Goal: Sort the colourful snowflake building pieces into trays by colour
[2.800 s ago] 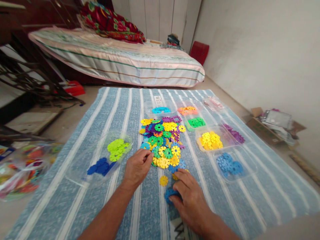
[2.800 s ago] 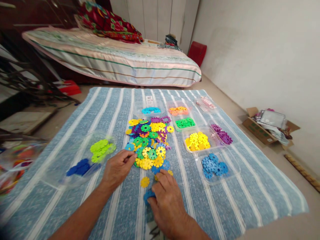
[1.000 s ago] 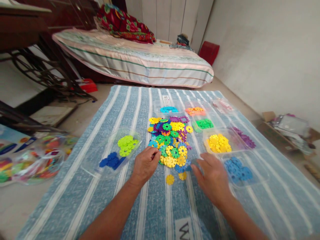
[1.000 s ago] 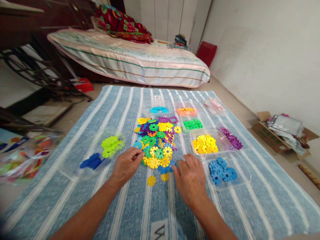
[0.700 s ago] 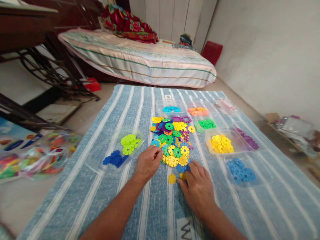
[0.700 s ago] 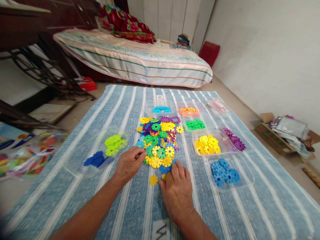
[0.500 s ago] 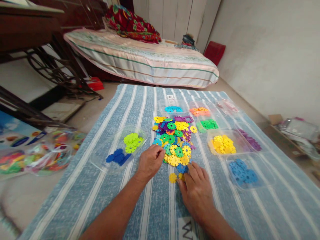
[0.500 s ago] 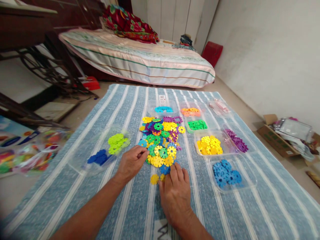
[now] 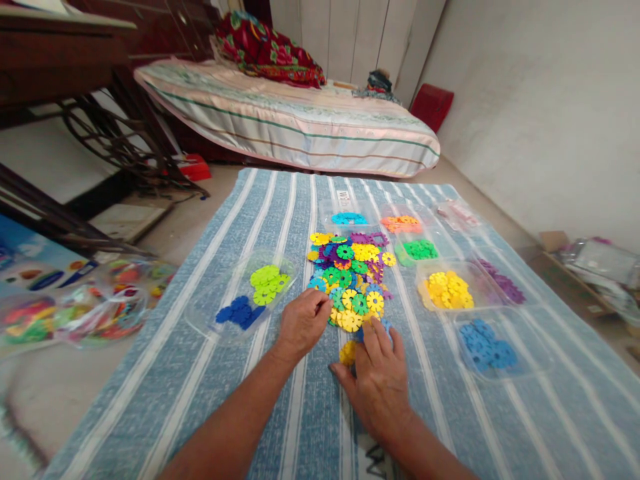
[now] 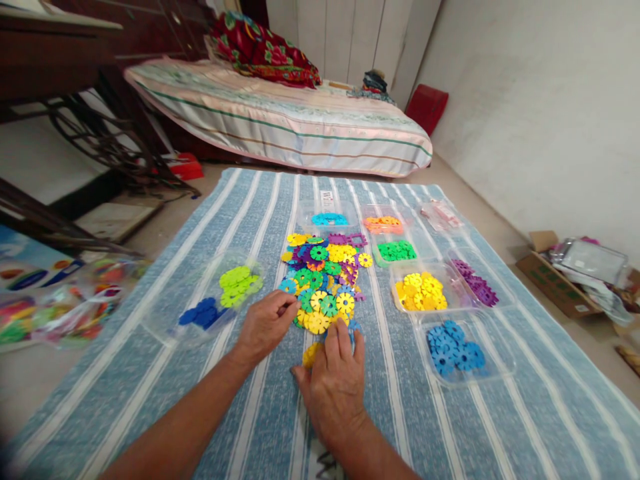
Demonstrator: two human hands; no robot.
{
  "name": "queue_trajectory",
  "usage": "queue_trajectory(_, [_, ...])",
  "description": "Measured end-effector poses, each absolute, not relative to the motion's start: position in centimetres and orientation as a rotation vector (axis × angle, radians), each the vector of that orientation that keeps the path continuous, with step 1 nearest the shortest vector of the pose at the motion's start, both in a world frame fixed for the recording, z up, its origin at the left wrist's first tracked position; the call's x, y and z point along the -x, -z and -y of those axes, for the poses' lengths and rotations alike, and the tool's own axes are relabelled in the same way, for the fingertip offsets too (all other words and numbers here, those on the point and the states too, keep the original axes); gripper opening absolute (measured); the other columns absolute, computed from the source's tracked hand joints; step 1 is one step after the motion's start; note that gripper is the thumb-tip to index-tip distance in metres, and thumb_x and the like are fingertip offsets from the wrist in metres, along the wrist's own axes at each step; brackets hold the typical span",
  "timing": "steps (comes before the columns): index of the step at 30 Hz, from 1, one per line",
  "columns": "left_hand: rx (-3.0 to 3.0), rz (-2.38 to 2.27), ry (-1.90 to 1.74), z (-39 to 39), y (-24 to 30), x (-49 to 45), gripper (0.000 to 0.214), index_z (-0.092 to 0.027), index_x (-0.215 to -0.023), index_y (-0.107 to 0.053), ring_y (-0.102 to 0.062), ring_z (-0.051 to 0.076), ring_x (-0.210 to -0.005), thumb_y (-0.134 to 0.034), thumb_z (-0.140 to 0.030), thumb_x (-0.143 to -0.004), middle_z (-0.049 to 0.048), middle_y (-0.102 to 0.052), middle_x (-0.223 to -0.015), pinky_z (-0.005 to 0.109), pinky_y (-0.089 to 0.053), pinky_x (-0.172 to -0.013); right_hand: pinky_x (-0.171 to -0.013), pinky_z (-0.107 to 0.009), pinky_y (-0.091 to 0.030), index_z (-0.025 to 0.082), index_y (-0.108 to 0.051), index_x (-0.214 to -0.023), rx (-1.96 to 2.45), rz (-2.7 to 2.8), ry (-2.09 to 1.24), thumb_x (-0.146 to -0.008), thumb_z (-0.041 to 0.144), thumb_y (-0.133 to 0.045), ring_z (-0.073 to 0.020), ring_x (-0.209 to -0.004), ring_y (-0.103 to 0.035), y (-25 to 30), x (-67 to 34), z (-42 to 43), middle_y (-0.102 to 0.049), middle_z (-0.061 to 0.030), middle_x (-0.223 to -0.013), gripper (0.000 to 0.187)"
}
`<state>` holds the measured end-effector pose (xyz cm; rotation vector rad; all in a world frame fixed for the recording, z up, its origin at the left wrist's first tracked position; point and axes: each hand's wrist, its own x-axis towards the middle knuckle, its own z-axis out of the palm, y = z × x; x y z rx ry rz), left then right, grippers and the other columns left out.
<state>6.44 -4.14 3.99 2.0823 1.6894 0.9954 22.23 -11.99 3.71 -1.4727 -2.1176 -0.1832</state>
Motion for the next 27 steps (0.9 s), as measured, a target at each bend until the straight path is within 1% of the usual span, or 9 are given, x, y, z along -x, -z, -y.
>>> queue_trajectory(4, [-2.096,-1.693,-0.994,4.1,-4.0,-6.4,0.021,-0.02,-0.068,-0.056,-0.052,0.011,-0.062,-0.046,-0.026,-0.086,-0.0011,-0.055,-0.066,0.023,-0.039,-0.059,-0.099,-0.056,-0.035,0.014,-0.067,-0.08,1.431,2.122,0.226,-0.087,0.023,-0.054,-0.0324,-0.112,-0.055,-3.5,-21.8,11.7,-0.067,-0.0172,-0.104,0.017])
queue_trajectory(9, [-2.086,-1.682,-0.997,4.0,-4.0,-6.3,0.02,-0.02,-0.069,-0.057,-0.053,0.012,-0.062,-0.046,-0.026,-0.085,-0.0009,-0.056,-0.067,0.023,-0.039,-0.058,-0.101,-0.05,-0.037,0.017,-0.065,-0.078,1.249,2.131,0.125,-0.087,0.012,-0.047,-0.0254,-0.109,-0.057,-4.3,-22.2,12.5,-0.068,-0.0106,-0.099,0.02])
queue_trajectory(13, [-2.079,-1.683,-0.998,4.0,-4.1,-6.3,0.02,-0.02,-0.069,-0.058,-0.053,0.011,-0.062,-0.047,-0.026,-0.085,-0.001,-0.056,-0.067,0.023,-0.038,-0.057,-0.099,-0.044,-0.04,0.019,-0.063,-0.076,1.194,2.145,0.077,-0.088,0.013,-0.047,-0.0208,-0.104,-0.059,-6.5,-25.1,11.6,-0.068,-0.0076,-0.097,0.021])
queue_trajectory(15, [-2.084,-1.68,-0.999,4.0,-4.1,-6.3,0.021,-0.02,-0.068,-0.058,-0.053,0.012,-0.062,-0.047,-0.027,-0.085,-0.001,-0.056,-0.066,0.023,-0.038,-0.057,-0.099,-0.045,-0.04,0.019,-0.063,-0.076,1.268,2.093,0.214,-0.089,0.015,-0.047,-0.0212,-0.102,-0.06,-8.0,-27.7,10.0,-0.068,-0.0083,-0.096,0.021])
queue_trajectory(18, [-2.087,-1.683,-1.006,4.0,-4.1,-6.3,0.021,-0.02,-0.067,-0.058,-0.054,0.012,-0.062,-0.047,-0.027,-0.085,-0.001,-0.056,-0.066,0.023,-0.038,-0.057,-0.092,-0.047,-0.042,0.017,-0.064,-0.079,1.516,1.922,0.563,-0.09,0.022,-0.051,-0.0245,-0.095,-0.062,-10.0,-32.1,7.4,-0.068,-0.0108,-0.093,0.018])
queue_trajectory(20, [-2.088,-1.691,-1.007,4.0,-4.0,-6.3,0.021,-0.021,-0.068,-0.057,-0.054,0.012,-0.062,-0.047,-0.026,-0.085,-0.0011,-0.056,-0.066,0.023,-0.038,-0.058,-0.086,-0.044,-0.044,0.016,-0.065,-0.082,1.609,1.833,0.697,-0.089,0.027,-0.054,-0.0248,-0.089,-0.062,-10.5,-34.1,6.3,-0.068,-0.0111,-0.09,0.017])
queue_trajectory(22, [-2.09,-1.694,-1.007,4.0,-4.0,-6.3,0.02,-0.021,-0.068,-0.057,-0.054,0.012,-0.062,-0.047,-0.026,-0.084,-0.0011,-0.057,-0.066,0.023,-0.038,-0.057,-0.083,-0.04,-0.046,0.015,-0.065,-0.084,1.584,1.854,0.662,-0.089,0.029,-0.054,-0.023,-0.086,-0.062,-10.1,-34.5,6.1,-0.068,-0.01,-0.088,0.018])
queue_trajectory(24, [-2.095,-1.693,-1.007,4.0,-4.0,-6.3,0.02,-0.02,-0.068,-0.057,-0.054,0.012,-0.062,-0.047,-0.026,-0.084,-0.0012,-0.056,-0.066,0.023,-0.038,-0.058,-0.083,-0.038,-0.046,0.017,-0.065,-0.084,1.519,1.961,0.525,-0.09,0.03,-0.053,-0.0217,-0.087,-0.062,-9.0,-33.4,6.7,-0.068,-0.0089,-0.088,0.019])
queue_trajectory(27, [-2.104,-1.692,-1.006,4.0,-4.0,-6.3,0.022,-0.02,-0.067,-0.056,-0.054,0.012,-0.062,-0.046,-0.027,-0.085,-0.0011,-0.056,-0.066,0.023,-0.038,-0.058,-0.085,-0.04,-0.046,0.018,-0.065,-0.086,1.54,2.124,0.36,-0.089,0.037,-0.054,-0.0259,-0.099,-0.059,-6.8,-30.3,8.2,-0.067,-0.0114,-0.096,0.023])
